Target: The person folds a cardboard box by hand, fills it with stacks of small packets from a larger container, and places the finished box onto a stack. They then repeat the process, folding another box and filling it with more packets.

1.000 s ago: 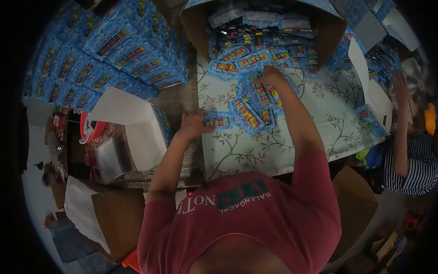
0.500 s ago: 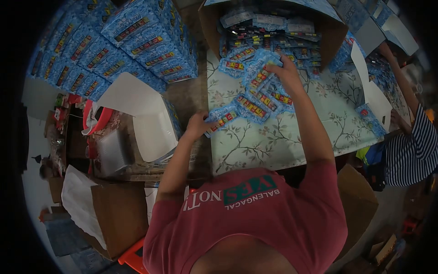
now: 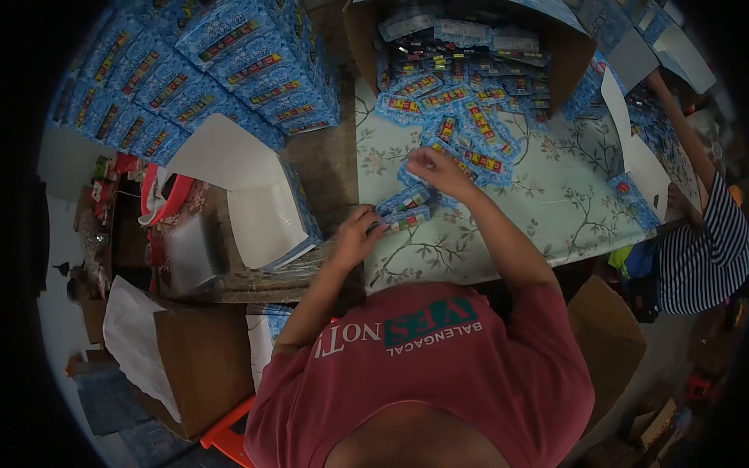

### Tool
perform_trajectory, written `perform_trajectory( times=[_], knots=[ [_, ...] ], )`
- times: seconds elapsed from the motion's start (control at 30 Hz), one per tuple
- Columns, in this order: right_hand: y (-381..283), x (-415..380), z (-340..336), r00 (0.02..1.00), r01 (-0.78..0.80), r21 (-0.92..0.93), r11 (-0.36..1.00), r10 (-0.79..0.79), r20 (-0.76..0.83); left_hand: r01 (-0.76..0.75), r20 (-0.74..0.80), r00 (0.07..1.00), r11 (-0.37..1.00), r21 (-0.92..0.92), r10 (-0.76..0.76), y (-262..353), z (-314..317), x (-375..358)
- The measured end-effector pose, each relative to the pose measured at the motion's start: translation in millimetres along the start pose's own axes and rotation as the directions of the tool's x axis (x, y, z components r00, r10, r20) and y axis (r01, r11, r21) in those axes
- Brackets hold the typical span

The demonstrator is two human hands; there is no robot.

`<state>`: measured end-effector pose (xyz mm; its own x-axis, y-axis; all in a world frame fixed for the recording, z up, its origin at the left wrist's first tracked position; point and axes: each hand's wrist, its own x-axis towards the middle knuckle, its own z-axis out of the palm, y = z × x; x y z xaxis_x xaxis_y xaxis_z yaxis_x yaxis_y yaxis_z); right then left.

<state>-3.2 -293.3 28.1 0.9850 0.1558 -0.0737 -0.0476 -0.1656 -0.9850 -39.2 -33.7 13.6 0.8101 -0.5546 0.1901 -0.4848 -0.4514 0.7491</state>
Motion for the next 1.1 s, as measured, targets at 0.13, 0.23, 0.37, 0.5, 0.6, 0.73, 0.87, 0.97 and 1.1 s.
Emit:
perform_trajectory(
  times=[0.13,0.23,0.37,0.5,0.6,0.73,0.87,0.97,1.1],
  knots=[
    [3,35,5,0.988,0.092,-0.967,0.236,-0.142,0.059,-0.282,-0.136,0.948,0.957,0.068,0.289,4,19,4],
    [-8,41,14,0.987,0.154,-0.875,0.458,-0.029,0.158,-0.151,-0.186,0.973,0.987,-0.06,0.137,22,16,8],
    [-16,44,-11,0.984,0.063,-0.383,0.922,0.006,0.175,0.031,0.113,0.992,0.977,0.211,-0.056,17,16,11],
    [2,56,-55,0.989,-0.133,-0.632,0.764,0.143,-0.035,-0.024,0.144,0.989,0.966,0.256,-0.013,22,21,17],
    [14,61,-59,0.986,-0.112,-0.801,0.588,0.165,-0.017,-0.02,0.164,0.986,0.973,0.23,-0.018,25,23,20],
    [-17,56,-45,0.983,-0.108,-0.668,0.736,0.178,0.037,-0.088,0.111,0.991,0.978,0.187,0.068,22,24,14],
    [-53,36,-22,0.916,0.271,0.334,0.903,-0.136,-0.377,-0.067,0.102,0.994,0.98,0.188,0.048,29,21,11],
    [12,18,-8,0.952,0.136,0.519,0.844,0.034,-0.305,-0.055,0.1,0.994,0.982,0.18,0.037,30,18,11],
    [31,-30,-16,0.945,-0.137,0.536,0.833,0.272,-0.183,-0.245,-0.057,0.95,0.849,0.469,0.306,38,9,17]
  ],
)
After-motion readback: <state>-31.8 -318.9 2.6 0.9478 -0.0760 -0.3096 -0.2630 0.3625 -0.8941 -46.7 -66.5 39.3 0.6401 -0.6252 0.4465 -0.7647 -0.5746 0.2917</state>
